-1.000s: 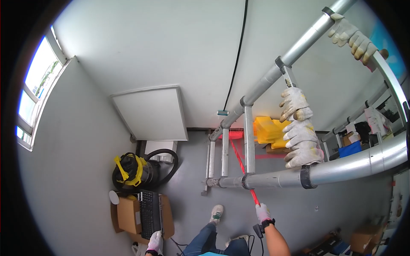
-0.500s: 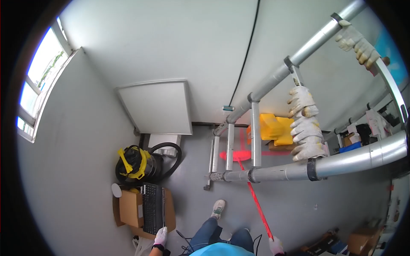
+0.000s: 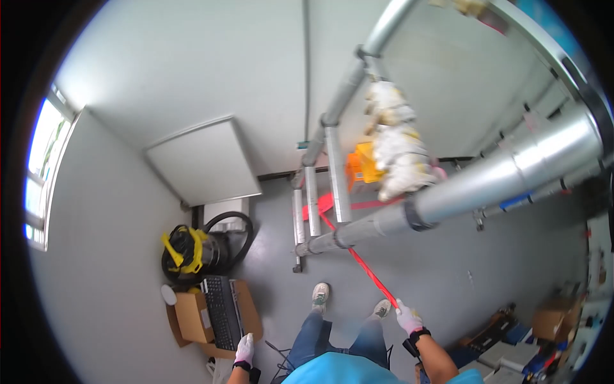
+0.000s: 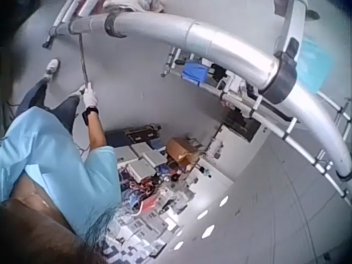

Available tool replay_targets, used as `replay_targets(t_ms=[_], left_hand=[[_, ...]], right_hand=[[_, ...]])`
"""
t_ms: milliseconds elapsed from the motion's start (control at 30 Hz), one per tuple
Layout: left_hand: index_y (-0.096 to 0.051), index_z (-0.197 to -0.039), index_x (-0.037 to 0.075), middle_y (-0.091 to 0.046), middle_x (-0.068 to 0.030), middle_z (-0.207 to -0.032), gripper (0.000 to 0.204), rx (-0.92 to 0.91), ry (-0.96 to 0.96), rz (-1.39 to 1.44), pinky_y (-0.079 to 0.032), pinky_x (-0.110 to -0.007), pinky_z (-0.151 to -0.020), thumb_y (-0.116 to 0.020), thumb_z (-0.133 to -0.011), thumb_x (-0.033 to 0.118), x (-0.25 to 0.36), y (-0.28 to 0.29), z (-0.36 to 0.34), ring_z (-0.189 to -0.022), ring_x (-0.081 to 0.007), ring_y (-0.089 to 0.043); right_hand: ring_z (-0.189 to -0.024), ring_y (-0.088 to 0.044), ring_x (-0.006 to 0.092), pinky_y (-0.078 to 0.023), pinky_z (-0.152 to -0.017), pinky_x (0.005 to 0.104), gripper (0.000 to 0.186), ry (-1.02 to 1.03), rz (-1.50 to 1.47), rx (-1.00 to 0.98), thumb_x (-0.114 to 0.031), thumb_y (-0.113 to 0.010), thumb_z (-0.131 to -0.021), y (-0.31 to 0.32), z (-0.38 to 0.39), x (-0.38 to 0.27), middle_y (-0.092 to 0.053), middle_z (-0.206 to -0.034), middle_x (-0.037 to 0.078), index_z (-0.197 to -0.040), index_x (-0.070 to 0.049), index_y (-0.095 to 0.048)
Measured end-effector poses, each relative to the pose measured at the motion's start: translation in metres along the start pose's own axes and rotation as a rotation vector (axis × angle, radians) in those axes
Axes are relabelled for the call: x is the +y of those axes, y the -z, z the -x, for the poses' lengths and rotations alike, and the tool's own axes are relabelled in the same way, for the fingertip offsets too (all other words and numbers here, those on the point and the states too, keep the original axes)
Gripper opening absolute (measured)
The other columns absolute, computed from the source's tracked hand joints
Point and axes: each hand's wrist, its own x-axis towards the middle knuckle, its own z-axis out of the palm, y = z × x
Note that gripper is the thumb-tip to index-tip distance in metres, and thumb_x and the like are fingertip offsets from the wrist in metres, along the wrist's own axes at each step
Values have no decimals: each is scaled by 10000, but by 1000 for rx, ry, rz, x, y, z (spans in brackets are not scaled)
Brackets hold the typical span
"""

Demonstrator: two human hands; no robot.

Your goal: The person sweeps the floor with a broom and dustpan and picks up a glove and places it on a ladder. The person also moves a keyboard and other items into a cardboard box and adjusts a large white board in a corner.

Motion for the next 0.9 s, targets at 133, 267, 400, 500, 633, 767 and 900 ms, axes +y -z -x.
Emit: replay_targets(t_ms=[133, 267, 400, 500, 633, 767, 900], left_hand=[[-553, -1058, 11, -597, -69, -916, 497, 18, -167, 224, -439, -283, -755, -354, -914, 443, -5, -28, 5, -852, -157, -557], [-545, -1098, 38, -600, -65, -943, 486, 142, -186, 78, -441, -308, -757, -372, -903, 449, -28, -60, 7, -855, -181, -562], [-562, -1040, -13, -602, -165, -976, 513, 89, -198, -94, -399, -337, -839, -332, -891, 421, 28, -140, 85, -937, -276, -549], [-576, -1059, 23, -601, -80, -888, 490, 46, -111, 44, -417, -300, -764, -371, -895, 436, -18, -172, 100, -827, -176, -542], [-583, -1071, 29, -590, -78, -836, 540, -26, -113, 50, -417, -296, -738, -368, -886, 489, -2, -222, 142, -771, -173, -536], [-582, -1079, 71, -610, -149, -961, 502, -23, -35, -74, -402, -353, -855, -331, -874, 454, -12, -233, 147, -953, -267, -558], [-557, -1122, 92, -557, -175, -1120, 521, 4, -50, -156, -350, -377, -941, -340, -851, 480, 3, -213, 167, -1104, -315, -481]], right_hand=[[-910, -560, 383, -437, -804, 477, 437, 20, 108, 18, -322, -431, -856, 14, -20, 80, -593, -963, 196, -1289, -295, -376], [-845, -579, 373, -436, -765, 490, 395, 118, 269, 19, -311, -423, -861, 55, -15, 196, -606, -898, 193, -1250, -239, -417], [-793, -597, 356, -448, -707, 472, 339, 1, 447, 43, -316, -426, -855, 125, 26, 342, -619, -824, 169, -1184, -238, -456], [-695, -609, 332, -451, -614, 478, 284, 53, 573, 147, -289, -440, -841, 163, 36, 416, -623, -721, 131, -1106, -203, -495], [-646, -601, 317, -451, -592, 447, 261, 52, 648, 256, -259, -489, -819, 206, 66, 479, -608, -670, 132, -1057, -161, -531], [-592, -576, 306, -431, -576, 443, 335, 144, 642, 330, -218, -517, -786, 210, 88, 482, -580, -616, 116, -1116, -161, -534], [-562, -559, 337, -417, -555, 479, 302, 362, 486, 502, -228, -523, -763, 141, 57, 426, -573, -601, 133, -1054, -166, -578]])
